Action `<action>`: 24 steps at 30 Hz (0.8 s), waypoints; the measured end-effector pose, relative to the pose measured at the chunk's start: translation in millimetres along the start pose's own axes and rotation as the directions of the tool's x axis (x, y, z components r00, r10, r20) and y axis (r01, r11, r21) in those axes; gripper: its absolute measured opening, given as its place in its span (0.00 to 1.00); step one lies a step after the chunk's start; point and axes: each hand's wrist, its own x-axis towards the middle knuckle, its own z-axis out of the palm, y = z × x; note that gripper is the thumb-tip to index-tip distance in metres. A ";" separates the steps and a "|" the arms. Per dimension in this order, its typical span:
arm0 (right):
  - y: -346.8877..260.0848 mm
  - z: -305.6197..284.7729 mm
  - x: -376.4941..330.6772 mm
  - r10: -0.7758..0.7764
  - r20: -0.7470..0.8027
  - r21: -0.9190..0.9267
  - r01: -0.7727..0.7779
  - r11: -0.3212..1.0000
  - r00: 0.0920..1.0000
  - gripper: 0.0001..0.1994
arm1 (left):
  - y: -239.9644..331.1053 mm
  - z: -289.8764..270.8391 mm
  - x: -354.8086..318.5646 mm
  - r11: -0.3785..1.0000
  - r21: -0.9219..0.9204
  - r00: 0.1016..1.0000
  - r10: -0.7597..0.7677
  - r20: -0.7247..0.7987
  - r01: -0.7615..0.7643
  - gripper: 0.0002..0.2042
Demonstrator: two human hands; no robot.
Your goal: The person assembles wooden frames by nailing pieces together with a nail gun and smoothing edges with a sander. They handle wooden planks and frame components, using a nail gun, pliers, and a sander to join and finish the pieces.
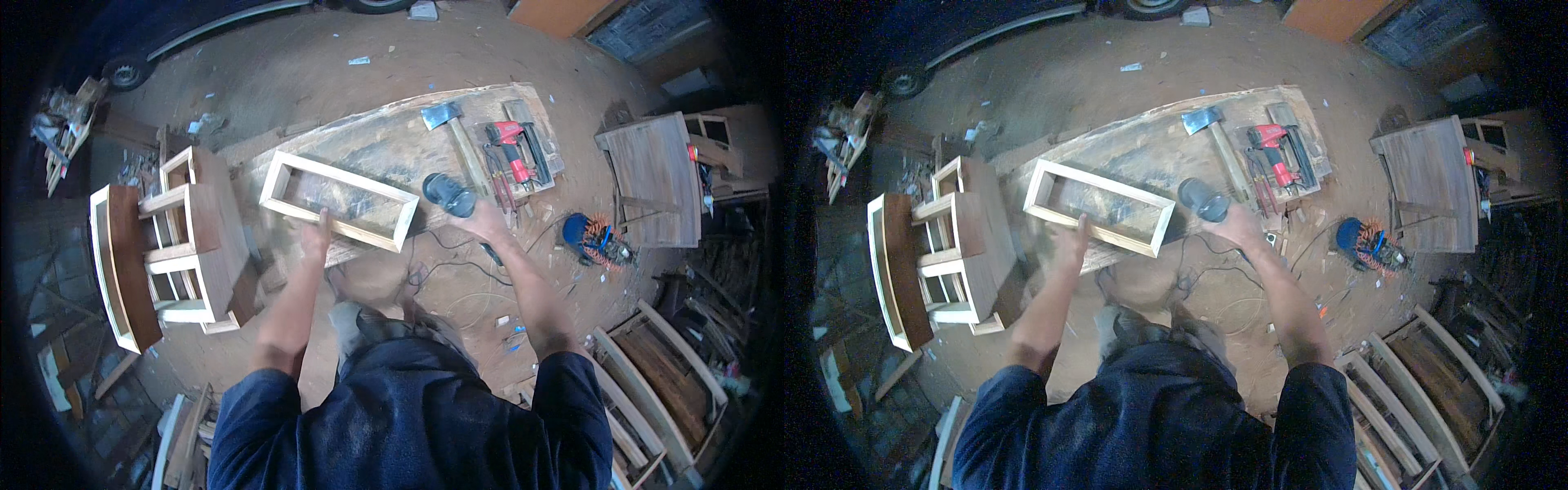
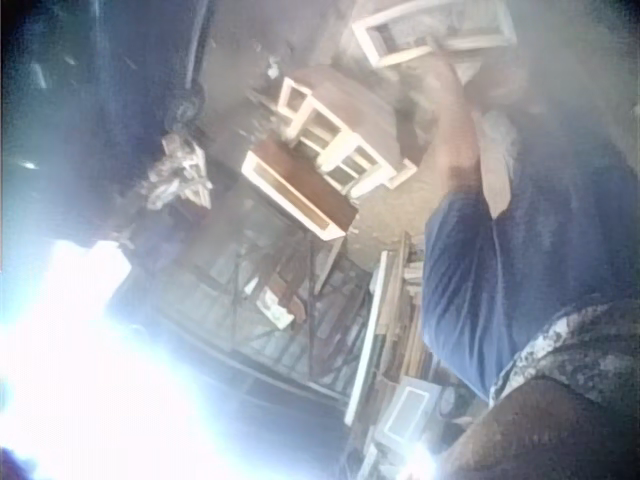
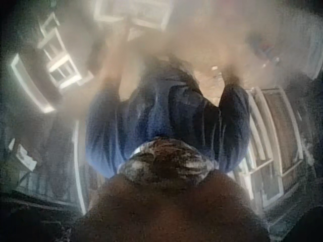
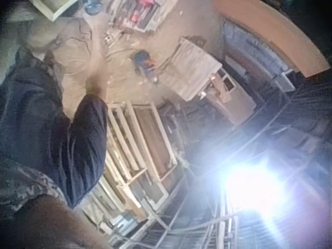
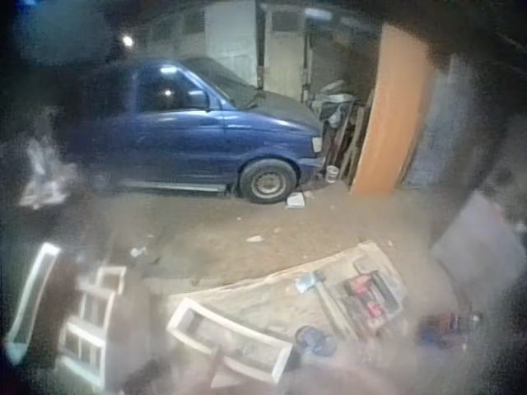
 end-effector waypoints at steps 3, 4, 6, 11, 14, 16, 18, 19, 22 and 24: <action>21.2 -6.7 -16.5 0.077 -0.156 0.168 -0.050 0.984 0.985 0.29 | 1.2 -31.4 -4.2 0.821 0.232 0.851 0.518 0.086 -0.522 0.41; 27.4 -6.1 -29.1 0.098 -0.205 0.263 -0.042 0.964 0.974 0.29 | 1.7 -37.7 0.8 0.694 0.157 0.712 0.687 0.146 -0.702 0.42; 36.9 -3.9 -58.8 0.262 -0.212 0.349 -0.177 0.920 0.941 0.26 | 4.5 -43.9 23.3 0.585 0.177 0.562 0.584 0.585 -0.792 0.38; 53.1 13.6 -148.1 0.430 -0.141 0.549 -0.291 0.784 0.892 0.26 | 38.5 -53.0 67.2 0.486 -0.021 0.264 0.511 0.818 -0.873 0.28; 67.4 32.7 -182.2 0.531 -0.066 0.614 -0.385 0.689 0.845 0.26 | 76.9 -69.7 65.1 0.520 -0.012 0.350 0.591 0.727 -0.854 0.24; 76.4 48.7 -192.2 0.620 0.048 0.675 -0.483 0.558 0.783 0.30 | 100.0 -78.8 59.7 0.657 -0.040 0.462 0.571 0.678 -0.753 0.29; 83.4 62.2 -193.4 0.533 -0.008 0.725 -0.362 0.586 0.846 0.32 | 112.6 -79.6 52.7 0.701 0.039 0.470 0.435 0.768 -0.712 0.31; 85.9 66.5 -196.3 0.513 -0.020 0.739 -0.333 0.586 0.858 0.32 | 114.3 -77.6 50.2 0.712 0.069 0.483 0.399 0.779 -0.699 0.32; 85.1 78.1 -185.4 0.507 0.099 0.779 -0.384 0.495 0.856 0.30 | 102.8 -64.5 40.7 0.658 0.064 0.461 0.451 0.764 -0.750 0.33; 82.5 80.0 -178.1 0.516 0.247 0.802 -0.472 0.366 0.820 0.32 | 88.5 -54.0 32.1 0.661 -0.012 0.474 0.551 0.687 -0.751 0.28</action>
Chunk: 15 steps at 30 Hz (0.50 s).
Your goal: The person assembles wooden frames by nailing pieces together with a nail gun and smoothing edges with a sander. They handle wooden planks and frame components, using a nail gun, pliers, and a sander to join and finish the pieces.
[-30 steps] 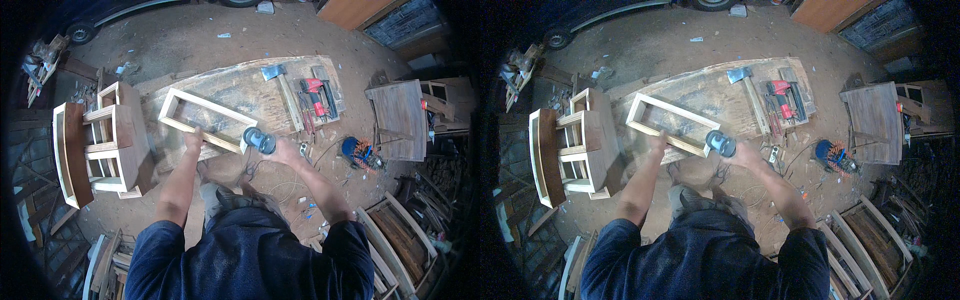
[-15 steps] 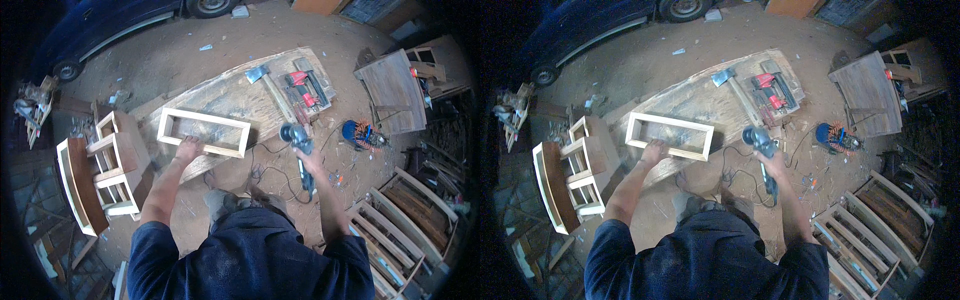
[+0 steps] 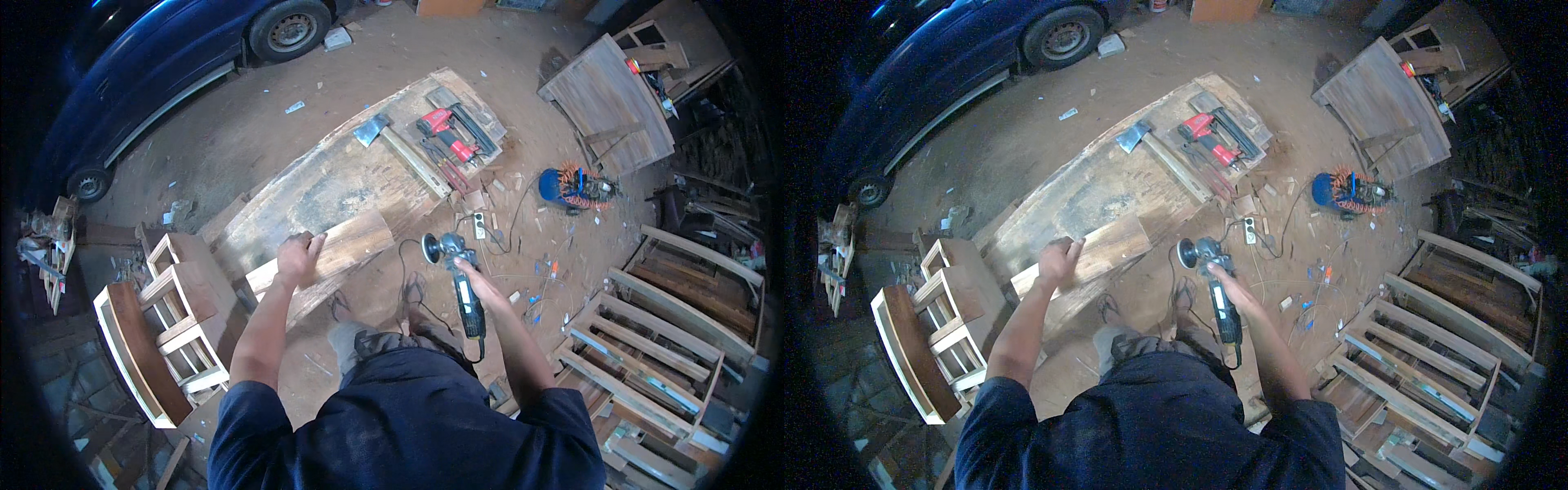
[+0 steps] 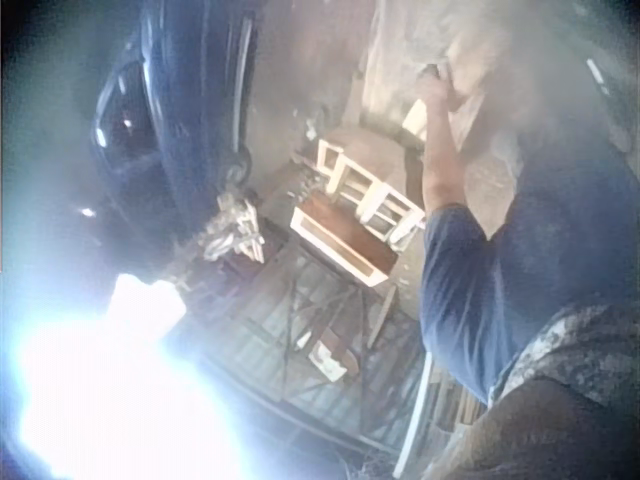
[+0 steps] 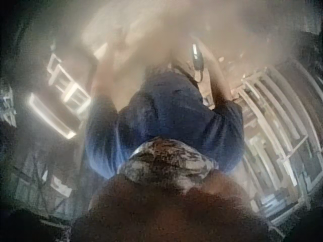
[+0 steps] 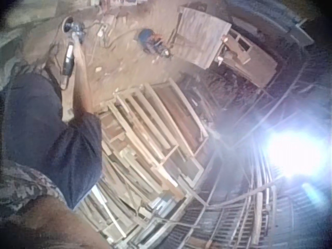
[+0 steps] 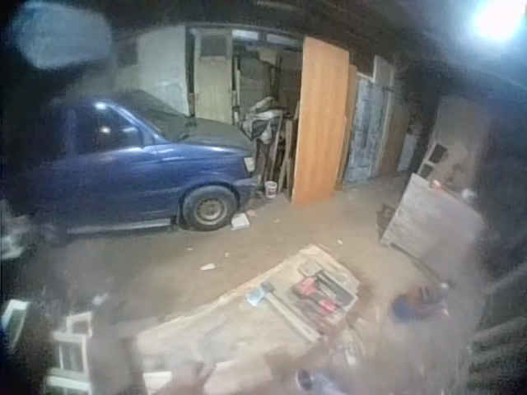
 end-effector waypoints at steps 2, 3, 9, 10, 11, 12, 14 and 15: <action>-6.5 5.1 7.3 0.017 0.101 0.124 -0.029 0.992 0.995 0.32 | 1.3 18.2 -4.8 0.997 -0.011 0.981 0.069 -0.182 -0.072 0.21; -10.8 7.9 13.4 0.017 0.164 0.187 -0.048 0.981 0.986 0.33 | 3.7 26.3 -6.2 0.994 -0.002 0.952 0.102 -0.288 -0.107 0.18; -34.4 22.4 59.1 0.067 0.395 0.292 -0.195 0.937 0.916 0.34 | 19.2 59.0 -0.3 0.993 0.122 0.928 0.049 -0.370 -0.004 0.15; -39.1 23.2 65.6 0.041 0.427 0.302 -0.185 0.935 0.903 0.34 | 18.4 60.0 1.2 0.994 0.111 0.939 0.038 -0.343 0.000 0.15; -43.9 24.4 70.4 0.030 0.452 0.306 -0.187 0.934 0.891 0.34 | 16.8 59.5 2.0 0.995 0.103 0.945 0.031 -0.325 0.003 0.15; -49.9 25.4 74.1 0.064 0.432 0.264 -0.194 0.945 0.900 0.34 | 16.2 58.0 2.2 0.994 0.103 0.956 0.001 -0.292 0.031 0.14; -61.5 28.7 74.6 0.065 0.387 0.210 -0.157 0.965 0.920 0.33 | 21.0 53.2 -0.8 0.994 0.086 0.883 0.093 -0.459 -0.061 0.15; -68.0 30.6 72.3 0.058 0.367 0.181 -0.132 0.974 0.928 0.33 | 28.8 50.9 -3.3 0.992 0.076 0.844 0.122 -0.522 -0.097 0.15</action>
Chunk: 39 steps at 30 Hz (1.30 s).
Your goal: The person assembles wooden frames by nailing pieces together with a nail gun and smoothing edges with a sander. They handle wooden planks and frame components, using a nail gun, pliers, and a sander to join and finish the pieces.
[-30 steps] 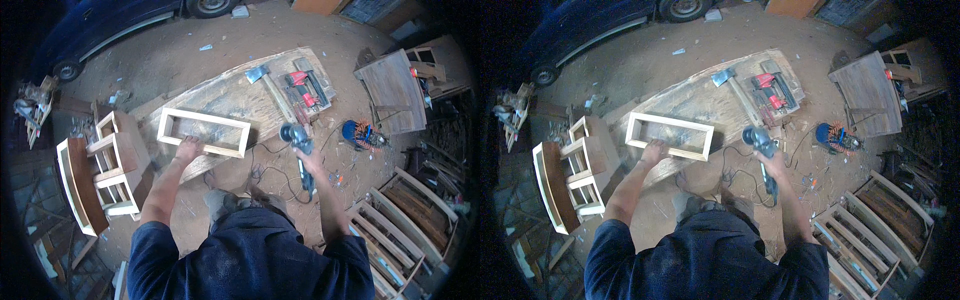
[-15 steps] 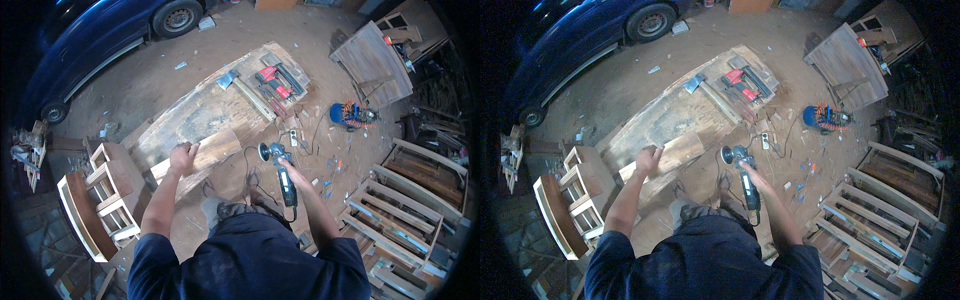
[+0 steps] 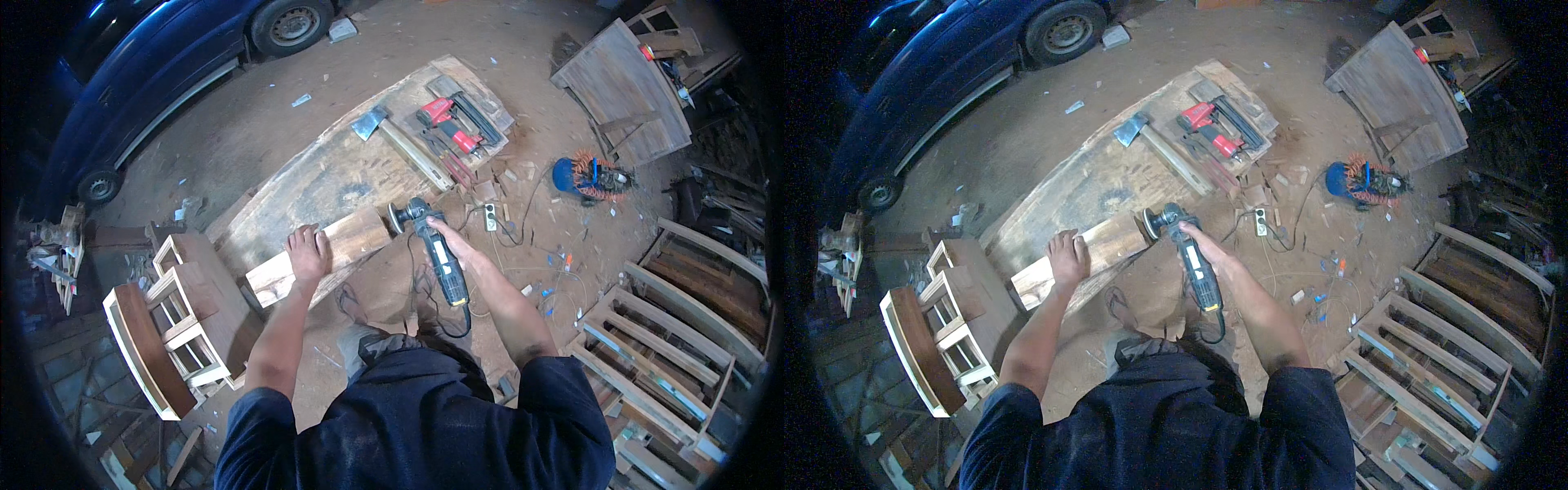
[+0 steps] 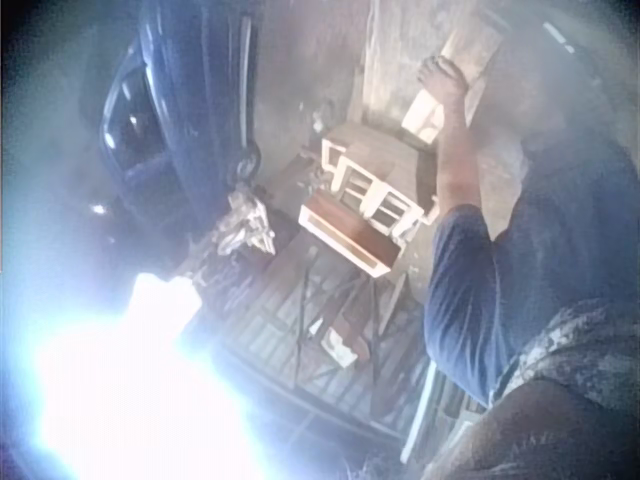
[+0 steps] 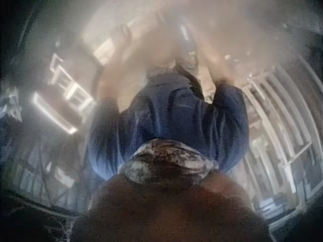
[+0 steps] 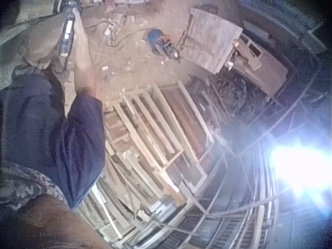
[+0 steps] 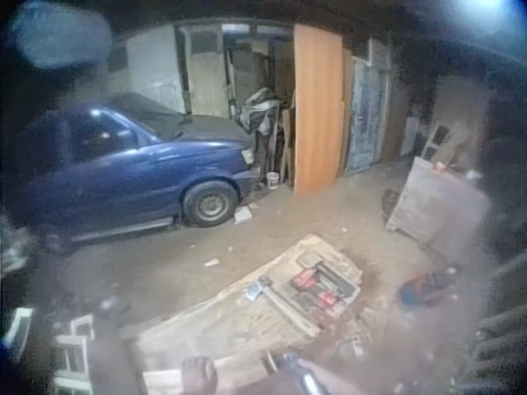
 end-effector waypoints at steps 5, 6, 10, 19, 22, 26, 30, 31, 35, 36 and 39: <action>-20.8 41.3 -10.3 -0.139 -0.006 -0.008 0.138 0.990 0.990 0.22 | 89.8 -24.7 -6.1 0.512 -0.620 0.804 -0.385 0.452 0.594 0.23; -23.0 49.9 -13.2 -0.284 0.029 -0.036 0.285 0.958 0.958 0.17 | 111.0 -31.0 -7.3 0.162 -0.594 0.605 -0.382 0.699 0.788 0.25; -42.9 95.5 -9.2 -0.400 0.131 -0.146 0.417 0.897 0.907 0.23 | 160.6 -64.1 6.1 0.067 -0.532 0.537 -0.095 0.839 0.844 0.32; -116.5 26.1 54.3 -0.525 -0.094 -0.812 0.240 0.532 0.846 0.31 | 132.8 -84.7 11.0 0.395 -0.666 0.758 -0.491 0.429 0.632 0.20; -103.9 -48.2 106.8 -0.793 -0.004 -0.993 0.094 0.077 0.609 0.19 | 86.5 -74.8 -6.8 0.516 -0.535 0.716 -0.642 0.276 0.669 0.21; -85.1 -89.4 163.5 -0.819 0.035 -0.993 -0.072 -0.092 0.573 0.15 | 40.6 -46.0 -22.2 0.584 -0.498 0.712 -0.694 0.104 0.641 0.27; -81.7 -96.3 169.5 -0.818 0.052 -0.970 -0.167 -0.178 0.573 0.17 | 22.2 -24.5 -25.1 0.610 -0.195 0.629 -0.775 0.056 0.768 0.34; -82.7 -98.5 165.5 -0.794 0.008 -0.982 -0.143 -0.120 0.608 0.18 | 21.2 -21.0 -25.5 0.608 -0.055 0.610 -0.791 0.040 0.792 0.33; -86.2 -114.3 154.2 -0.810 -0.044 -0.998 -0.070 0.004 0.585 0.19 | 23.6 -10.9 -30.6 0.641 -0.072 0.644 -0.765 0.016 0.764 0.31; -87.6 -117.9 155.5 -0.794 -0.042 -0.999 -0.034 0.027 0.607 0.19 | 24.5 -8.9 -32.4 0.655 -0.150 0.663 -0.749 0.004 0.741 0.31; -96.6 -126.5 166.6 -0.739 0.008 -1.000 0.013 0.001 0.674 0.20 | 26.6 -1.6 -35.9 0.680 -0.238 0.699 -0.715 -0.007 0.693 0.30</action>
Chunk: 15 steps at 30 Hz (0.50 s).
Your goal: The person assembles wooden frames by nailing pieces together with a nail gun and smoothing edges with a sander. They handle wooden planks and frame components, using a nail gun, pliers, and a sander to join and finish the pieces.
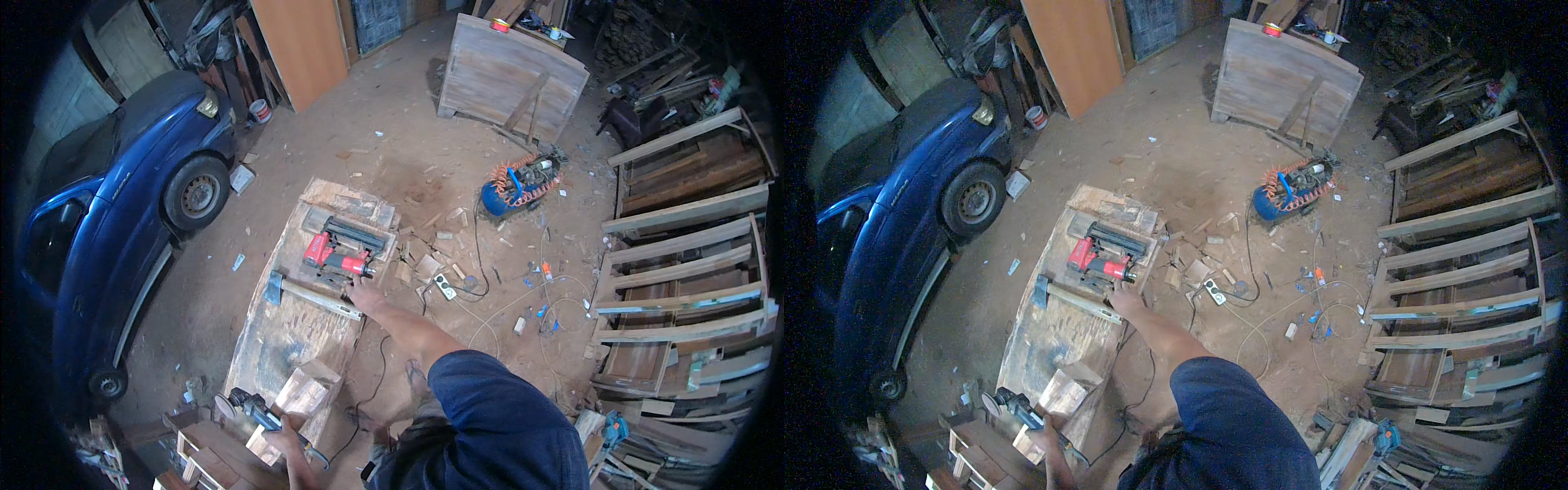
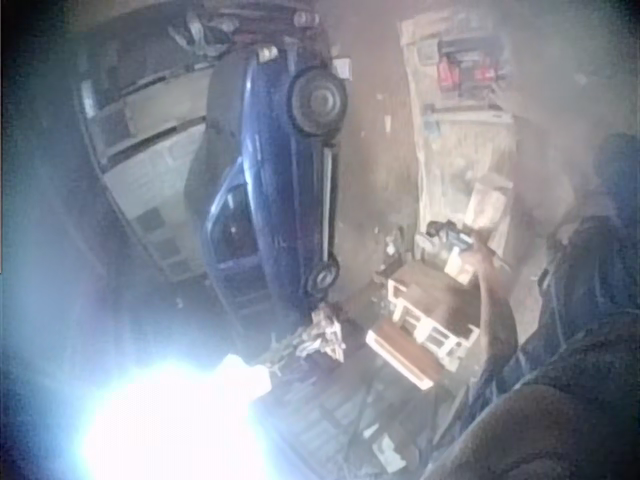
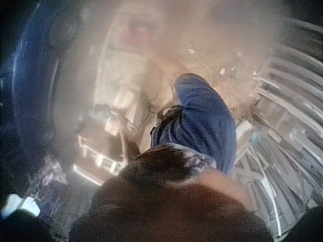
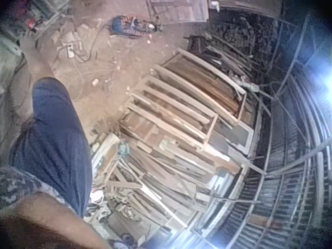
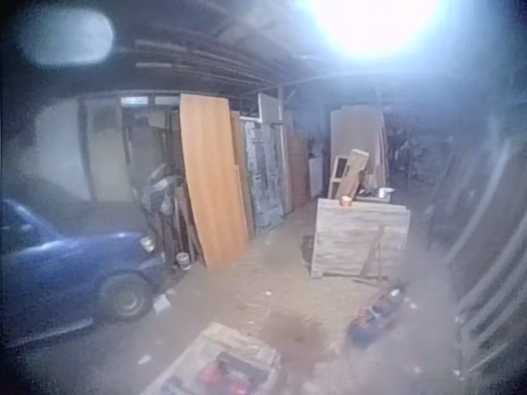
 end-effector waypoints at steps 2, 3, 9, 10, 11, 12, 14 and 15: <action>3.0 -0.6 10.1 -0.007 0.029 0.007 0.007 1.000 1.000 0.20 | -2.1 2.8 -0.2 0.999 0.053 1.000 -0.006 -0.022 0.007 0.28; 4.7 -3.1 14.0 -0.044 0.054 -0.036 0.046 0.998 0.998 0.19 | -3.0 3.8 0.1 0.997 0.079 0.999 0.002 -0.053 0.002 0.28; 5.6 -36.9 -11.1 0.268 0.087 0.493 -0.275 0.825 0.959 0.18 | -5.7 3.4 0.2 0.990 -0.123 0.997 -0.059 0.045 0.064 0.30; 4.5 -42.9 -23.3 0.253 0.026 0.552 -0.225 0.803 0.967 0.18 | -4.6 3.3 -0.8 0.996 -0.081 0.999 -0.042 0.023 0.044 0.32; 0.1 -47.0 -35.7 0.229 0.013 0.595 -0.191 0.781 0.973 0.19 | -3.5 2.2 -0.7 0.992 -0.091 0.995 -0.085 0.051 0.089 0.33; 1.7 -53.3 -46.6 0.150 0.063 0.646 -0.155 0.747 0.987 0.18 | -2.1 2.0 -1.6 0.992 -0.101 0.996 -0.066 0.054 0.072 0.34; -7.7 -59.4 -62.1 0.052 0.066 0.597 -0.082 0.798 0.996 0.16 | 1.1 0.3 -2.2 0.992 0.011 0.988 -0.129 0.079 0.128 0.38; -11.3 -64.3 -70.2 0.008 0.072 0.570 -0.048 0.820 0.997 0.16 | 5.6 -2.1 -3.2 0.978 0.130 0.983 -0.172 0.063 0.162 0.39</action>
